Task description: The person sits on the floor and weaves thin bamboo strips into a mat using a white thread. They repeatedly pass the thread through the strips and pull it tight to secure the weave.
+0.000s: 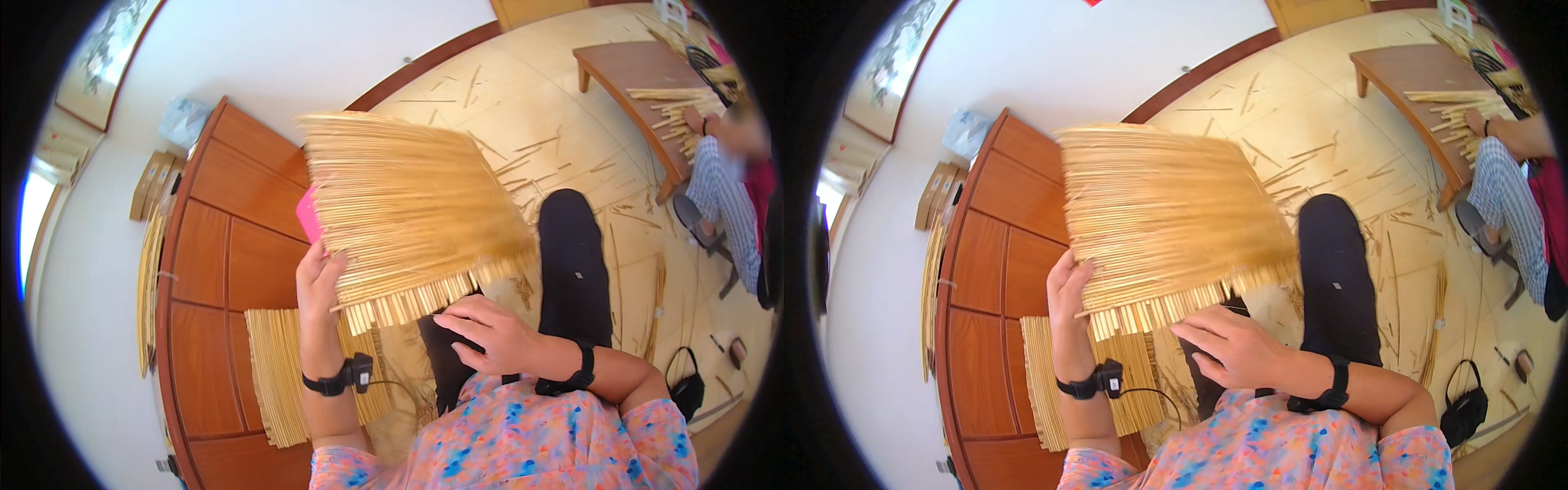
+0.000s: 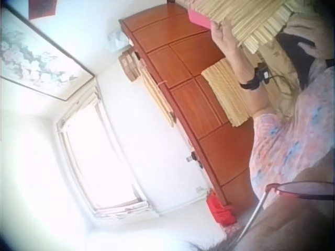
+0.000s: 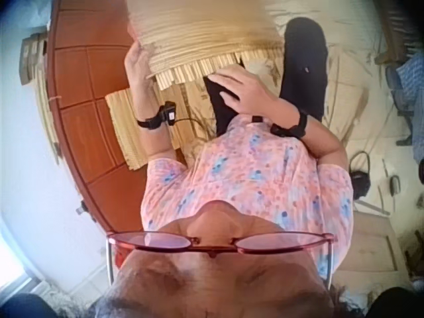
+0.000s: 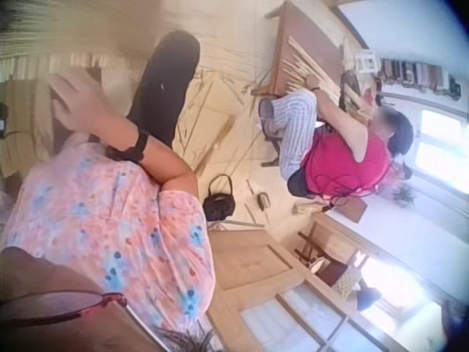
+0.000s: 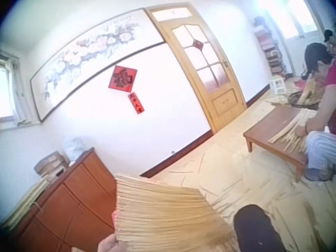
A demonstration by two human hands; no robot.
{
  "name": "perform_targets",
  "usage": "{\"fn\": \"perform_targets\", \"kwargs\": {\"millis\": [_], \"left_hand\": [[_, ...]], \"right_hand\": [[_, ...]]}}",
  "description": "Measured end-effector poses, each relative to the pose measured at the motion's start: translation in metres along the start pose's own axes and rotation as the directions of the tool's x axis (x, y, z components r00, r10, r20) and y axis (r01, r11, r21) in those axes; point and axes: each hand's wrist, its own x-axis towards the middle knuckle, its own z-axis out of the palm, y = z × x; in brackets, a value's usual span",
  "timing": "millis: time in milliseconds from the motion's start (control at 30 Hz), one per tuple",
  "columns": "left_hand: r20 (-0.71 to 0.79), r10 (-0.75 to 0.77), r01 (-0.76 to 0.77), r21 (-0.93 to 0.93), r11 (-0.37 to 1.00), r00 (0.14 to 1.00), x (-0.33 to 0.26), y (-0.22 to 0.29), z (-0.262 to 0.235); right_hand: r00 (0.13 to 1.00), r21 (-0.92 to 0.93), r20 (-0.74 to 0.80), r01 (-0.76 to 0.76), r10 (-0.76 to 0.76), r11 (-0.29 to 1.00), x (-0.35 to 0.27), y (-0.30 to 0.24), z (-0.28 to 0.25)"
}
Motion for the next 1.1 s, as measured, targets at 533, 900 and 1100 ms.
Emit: {"fn": "perform_targets", "kwargs": {"millis": [533,900,1100], "left_hand": [[-0.564,-0.071,-0.322,-0.565,0.760,0.823,-0.087,-0.150,0.087],[-0.119,-0.446,0.314,-0.554,0.771,0.887,-0.111,-0.144,0.094],[-0.220,-0.145,0.190,0.200,0.961,0.965,-0.130,-0.118,0.034]], "right_hand": [[0.452,0.483,0.451,-0.849,0.770,0.215,-0.014,0.037,0.019],[0.313,0.572,0.353,-0.818,0.882,0.062,-0.017,0.063,0.040],[0.291,0.579,0.319,-0.813,0.902,0.058,-0.013,0.062,0.038]]}}
